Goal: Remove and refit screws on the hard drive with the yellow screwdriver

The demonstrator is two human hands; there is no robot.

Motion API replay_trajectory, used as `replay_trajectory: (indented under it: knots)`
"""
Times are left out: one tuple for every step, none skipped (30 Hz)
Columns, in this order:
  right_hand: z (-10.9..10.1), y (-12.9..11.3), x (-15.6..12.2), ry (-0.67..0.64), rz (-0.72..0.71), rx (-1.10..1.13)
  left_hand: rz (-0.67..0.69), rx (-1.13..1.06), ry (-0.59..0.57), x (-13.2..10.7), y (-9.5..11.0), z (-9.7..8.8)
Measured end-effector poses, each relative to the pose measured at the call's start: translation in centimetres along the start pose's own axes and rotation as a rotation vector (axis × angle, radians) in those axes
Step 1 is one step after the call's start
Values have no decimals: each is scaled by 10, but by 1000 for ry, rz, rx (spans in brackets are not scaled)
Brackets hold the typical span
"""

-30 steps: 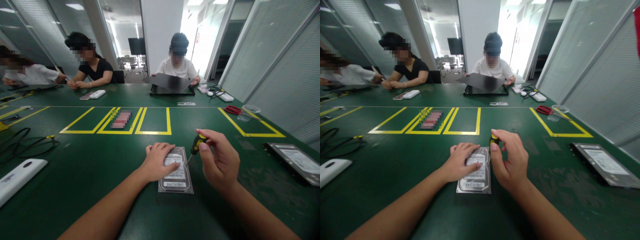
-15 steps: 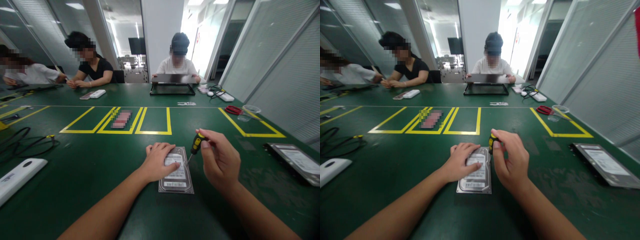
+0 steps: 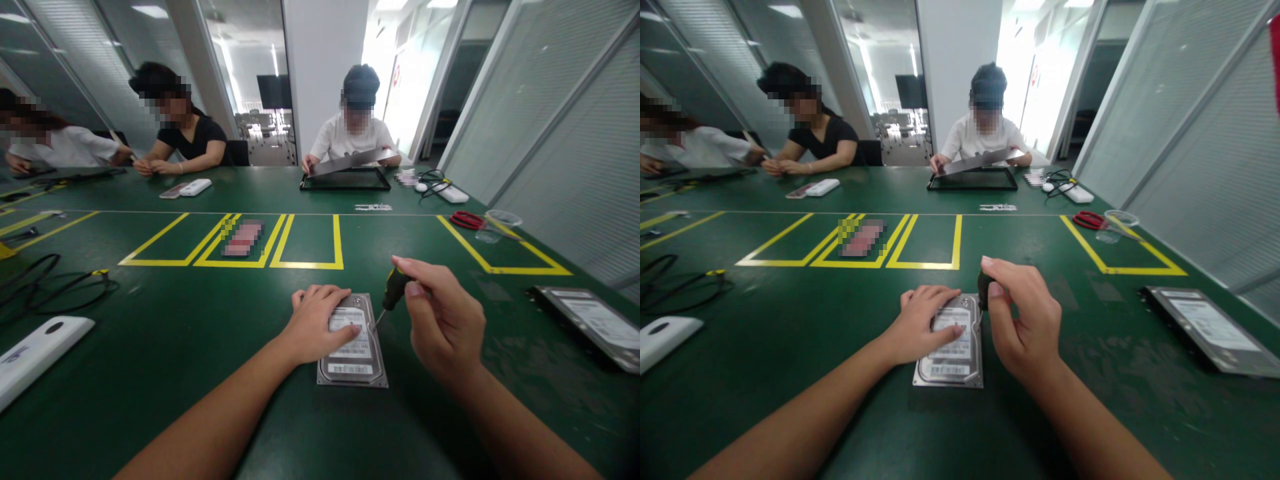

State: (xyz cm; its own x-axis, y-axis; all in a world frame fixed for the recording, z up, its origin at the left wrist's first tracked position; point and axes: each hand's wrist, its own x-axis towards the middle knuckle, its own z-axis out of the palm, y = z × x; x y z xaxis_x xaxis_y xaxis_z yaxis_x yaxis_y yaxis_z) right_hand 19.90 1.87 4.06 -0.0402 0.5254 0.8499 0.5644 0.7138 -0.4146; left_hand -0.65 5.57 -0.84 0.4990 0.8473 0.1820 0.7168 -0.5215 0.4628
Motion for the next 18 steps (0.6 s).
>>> replay_trajectory:
  knots:
    - [0,0,0,-3,-2,-13,1,-1,1,0,0,0]
    - [1,0,0,-3,-4,-33,2,-2,1,0,0,0]
    - [1,0,0,-1,-8,-53,4,-4,1,0,0,0]
    - [1,0,1,2,-11,-71,7,-4,2,0,0,1]
    - [1,0,2,7,-12,-83,8,-4,4,0,0,1]
    - [1,-1,2,9,-9,-90,9,-2,5,0,0,1]
    - [0,-1,3,10,-5,-90,8,0,5,0,0,1]
    - [0,-1,3,11,-2,-86,6,1,4,0,0,1]
    - [0,-2,3,11,1,-80,5,3,2,0,0,1]
    - [0,-2,3,10,2,-70,3,4,0,0,0,1]
    - [0,-2,2,11,-1,-60,2,5,1,0,0,1]
    - [0,-2,2,11,-3,-51,2,5,2,0,0,1]
    - [0,-2,2,11,-4,-46,3,5,4,0,0,1]
    - [-1,-2,2,11,-4,-47,4,4,6,0,0,1]
    - [-1,-2,1,12,-5,-55,5,2,7,0,0,1]
    - [-1,-2,1,14,-4,-67,6,1,8,0,0,1]
    - [-1,-2,1,17,-2,-81,6,1,9,0,-1,1]
    - [-1,-2,2,24,0,-93,6,0,9,0,-1,1]
